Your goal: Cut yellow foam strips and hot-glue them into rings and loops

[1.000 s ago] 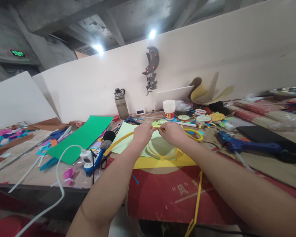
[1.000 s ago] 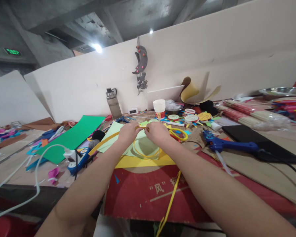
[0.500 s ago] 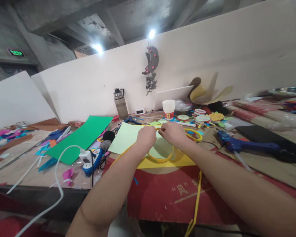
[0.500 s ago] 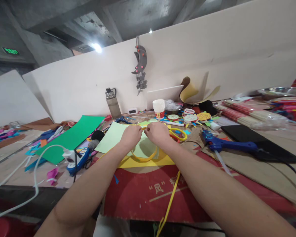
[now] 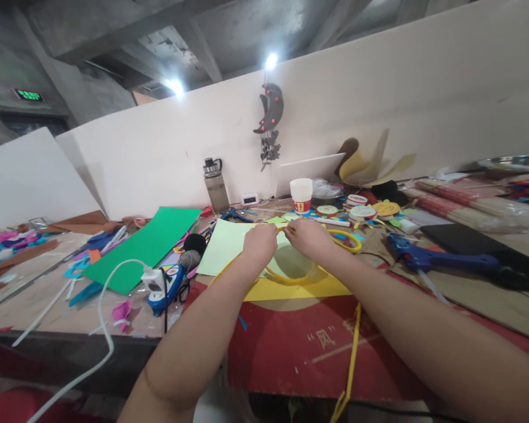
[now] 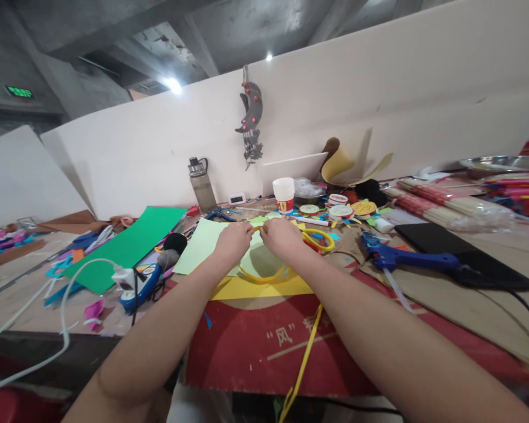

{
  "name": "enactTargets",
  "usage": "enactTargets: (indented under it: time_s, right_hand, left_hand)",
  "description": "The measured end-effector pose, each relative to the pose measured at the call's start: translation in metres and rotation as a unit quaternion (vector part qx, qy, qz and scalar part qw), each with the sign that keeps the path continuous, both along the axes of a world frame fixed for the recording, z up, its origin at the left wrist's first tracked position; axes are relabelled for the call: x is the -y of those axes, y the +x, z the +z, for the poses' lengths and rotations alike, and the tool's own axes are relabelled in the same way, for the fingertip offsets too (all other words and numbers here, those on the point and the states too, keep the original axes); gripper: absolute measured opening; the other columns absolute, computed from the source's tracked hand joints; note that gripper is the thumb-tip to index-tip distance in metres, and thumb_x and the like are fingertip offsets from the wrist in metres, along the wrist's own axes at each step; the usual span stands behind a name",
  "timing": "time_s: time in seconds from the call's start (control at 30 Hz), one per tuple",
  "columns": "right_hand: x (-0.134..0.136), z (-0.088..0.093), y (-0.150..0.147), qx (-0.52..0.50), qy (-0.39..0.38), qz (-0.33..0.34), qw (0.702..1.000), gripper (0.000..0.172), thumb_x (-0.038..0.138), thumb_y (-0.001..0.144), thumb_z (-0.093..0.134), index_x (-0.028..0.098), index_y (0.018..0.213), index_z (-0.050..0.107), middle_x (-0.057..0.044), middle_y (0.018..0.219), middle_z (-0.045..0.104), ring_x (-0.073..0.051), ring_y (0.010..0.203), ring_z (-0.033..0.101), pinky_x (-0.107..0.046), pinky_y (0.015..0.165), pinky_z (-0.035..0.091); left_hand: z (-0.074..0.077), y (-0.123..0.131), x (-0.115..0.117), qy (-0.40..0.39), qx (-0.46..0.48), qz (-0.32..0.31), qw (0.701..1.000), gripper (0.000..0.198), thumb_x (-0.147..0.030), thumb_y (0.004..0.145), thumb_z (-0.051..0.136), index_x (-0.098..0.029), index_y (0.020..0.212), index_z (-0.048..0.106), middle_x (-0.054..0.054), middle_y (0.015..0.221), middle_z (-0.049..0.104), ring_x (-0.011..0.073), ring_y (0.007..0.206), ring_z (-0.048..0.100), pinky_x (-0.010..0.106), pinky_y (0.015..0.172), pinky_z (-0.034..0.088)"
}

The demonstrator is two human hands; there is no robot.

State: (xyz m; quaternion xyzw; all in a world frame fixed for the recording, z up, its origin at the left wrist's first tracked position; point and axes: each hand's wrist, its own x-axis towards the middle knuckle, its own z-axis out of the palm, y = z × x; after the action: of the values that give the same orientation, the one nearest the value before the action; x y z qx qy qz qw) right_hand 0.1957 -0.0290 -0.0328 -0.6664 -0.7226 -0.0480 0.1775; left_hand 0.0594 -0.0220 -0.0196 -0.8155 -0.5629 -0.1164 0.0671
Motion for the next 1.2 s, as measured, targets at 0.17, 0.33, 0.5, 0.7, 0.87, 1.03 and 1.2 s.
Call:
enactTargets:
  time_s: [0.17,0.33,0.5,0.7,0.87,1.03,1.2]
  right_hand:
    - [0.002,0.002,-0.001,0.023,-0.02,0.0,1.0,0.035,0.031,0.084,0.04,0.018,0.082,0.072,-0.011,0.083,0.07,-0.021,0.078,0.063,-0.027,0.061,0.037]
    - [0.003,0.002,-0.002,0.026,-0.022,-0.015,0.999,0.034,0.031,0.083,0.041,0.017,0.084,0.072,-0.012,0.084,0.07,-0.021,0.078,0.064,-0.027,0.062,0.039]
    - [0.004,0.003,-0.004,0.026,-0.028,-0.005,0.999,0.033,0.028,0.083,0.041,0.016,0.083,0.073,-0.012,0.083,0.07,-0.021,0.077,0.064,-0.027,0.061,0.038]
    - [0.002,0.0,-0.006,0.021,-0.035,0.037,0.998,0.035,0.029,0.086,0.039,0.018,0.082,0.072,-0.011,0.083,0.07,-0.019,0.076,0.063,-0.026,0.062,0.037]
    - [0.0,-0.004,-0.006,0.015,-0.034,0.042,0.998,0.035,0.029,0.085,0.04,0.018,0.082,0.072,-0.011,0.081,0.07,-0.019,0.074,0.063,-0.025,0.059,0.036]
    - [-0.001,-0.007,-0.005,0.013,-0.03,0.032,0.999,0.033,0.029,0.082,0.041,0.019,0.081,0.073,-0.01,0.078,0.07,-0.019,0.072,0.063,-0.025,0.056,0.034]
    - [0.002,-0.003,-0.006,0.004,-0.033,0.025,0.999,0.033,0.031,0.081,0.042,0.02,0.079,0.073,-0.01,0.079,0.071,-0.018,0.071,0.062,-0.025,0.055,0.033]
  left_hand:
    - [-0.002,0.004,0.001,-0.03,0.001,0.002,1.0,0.03,-0.028,0.09,0.037,-0.017,0.092,0.066,0.011,0.091,0.067,0.0214,0.09,0.062,0.031,0.078,0.044]
    - [-0.004,0.007,0.002,-0.029,-0.017,0.002,0.999,0.029,-0.028,0.089,0.04,-0.015,0.094,0.066,0.013,0.091,0.067,0.0219,0.088,0.062,0.03,0.077,0.045]
    - [-0.006,0.003,-0.001,-0.034,0.006,0.011,0.999,0.032,-0.031,0.09,0.037,-0.017,0.093,0.066,0.011,0.092,0.067,0.0209,0.091,0.062,0.03,0.079,0.044]
    - [-0.005,-0.001,-0.007,-0.047,0.013,-0.012,0.999,0.03,-0.031,0.089,0.038,-0.021,0.097,0.065,0.009,0.097,0.067,0.02,0.094,0.061,0.03,0.081,0.043]
    - [-0.007,-0.003,-0.011,-0.044,0.011,-0.006,0.999,0.031,-0.031,0.089,0.037,-0.022,0.095,0.066,0.008,0.095,0.067,0.0203,0.093,0.061,0.03,0.078,0.044]
    - [-0.009,-0.001,-0.008,-0.022,-0.004,0.007,1.0,0.034,-0.034,0.089,0.035,-0.021,0.093,0.067,0.009,0.091,0.068,0.0229,0.089,0.062,0.033,0.076,0.045]
    - [-0.007,0.005,-0.001,-0.002,-0.025,0.02,0.999,0.035,-0.029,0.088,0.035,-0.019,0.092,0.068,0.011,0.092,0.068,0.0241,0.087,0.062,0.034,0.074,0.045]
